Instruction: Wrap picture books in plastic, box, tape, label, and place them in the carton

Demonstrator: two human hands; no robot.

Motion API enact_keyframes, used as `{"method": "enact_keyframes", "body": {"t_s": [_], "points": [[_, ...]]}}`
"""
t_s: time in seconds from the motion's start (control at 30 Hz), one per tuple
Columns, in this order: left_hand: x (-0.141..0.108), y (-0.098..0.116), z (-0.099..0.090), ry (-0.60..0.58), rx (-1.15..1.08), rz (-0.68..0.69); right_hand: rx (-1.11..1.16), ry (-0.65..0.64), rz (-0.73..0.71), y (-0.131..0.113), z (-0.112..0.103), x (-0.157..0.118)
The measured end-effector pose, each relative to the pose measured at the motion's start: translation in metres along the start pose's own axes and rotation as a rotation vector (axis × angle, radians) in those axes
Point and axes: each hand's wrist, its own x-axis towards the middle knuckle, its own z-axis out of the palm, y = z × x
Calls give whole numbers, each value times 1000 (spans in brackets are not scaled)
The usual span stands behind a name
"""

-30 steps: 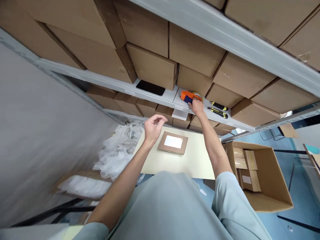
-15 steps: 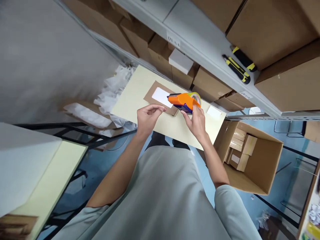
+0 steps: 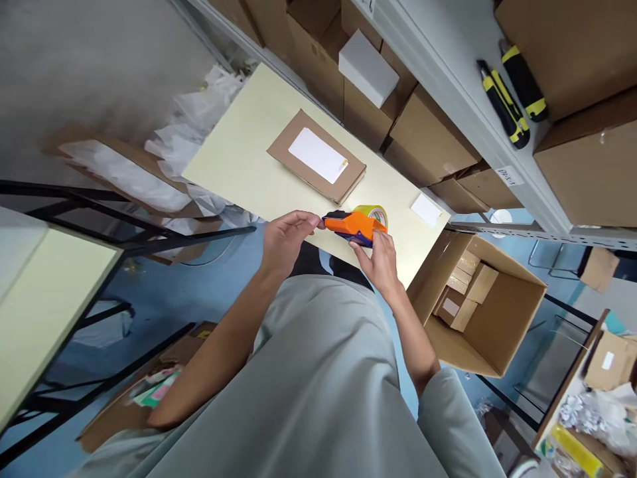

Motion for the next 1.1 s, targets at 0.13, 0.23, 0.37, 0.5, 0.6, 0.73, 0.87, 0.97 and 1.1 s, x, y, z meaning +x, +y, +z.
{"method": "enact_keyframes", "body": {"t_s": [0.13,0.23,0.37,0.5,0.6,0.73,0.87,0.97,1.1], "points": [[-8,-11,-4,9,-27,-17,-25,-11,-6,0,1,-7],[-10,-19,-6,45,-50,-17,-24,-27,-23,-1,1,-11],[-13,-28,-10,44,-50,11,-56,-76,-48,-2,0,-14],[-16,-24,-18,-12,-27,115,-116,-106,-103,-3,-7,-18],[-17,-8,-25,-153,88,225,-112,-134,-169,-6,-17,-20],[-15,17,-31,-286,313,322,-110,-177,-212,-8,-31,-21],[-16,26,-29,-275,435,387,-99,-221,-227,-10,-40,-20],[-21,20,-25,-215,459,424,-105,-263,-182,-13,-43,-19],[-24,-6,-34,-169,456,388,-171,-418,-115,-12,-49,-25]]}}
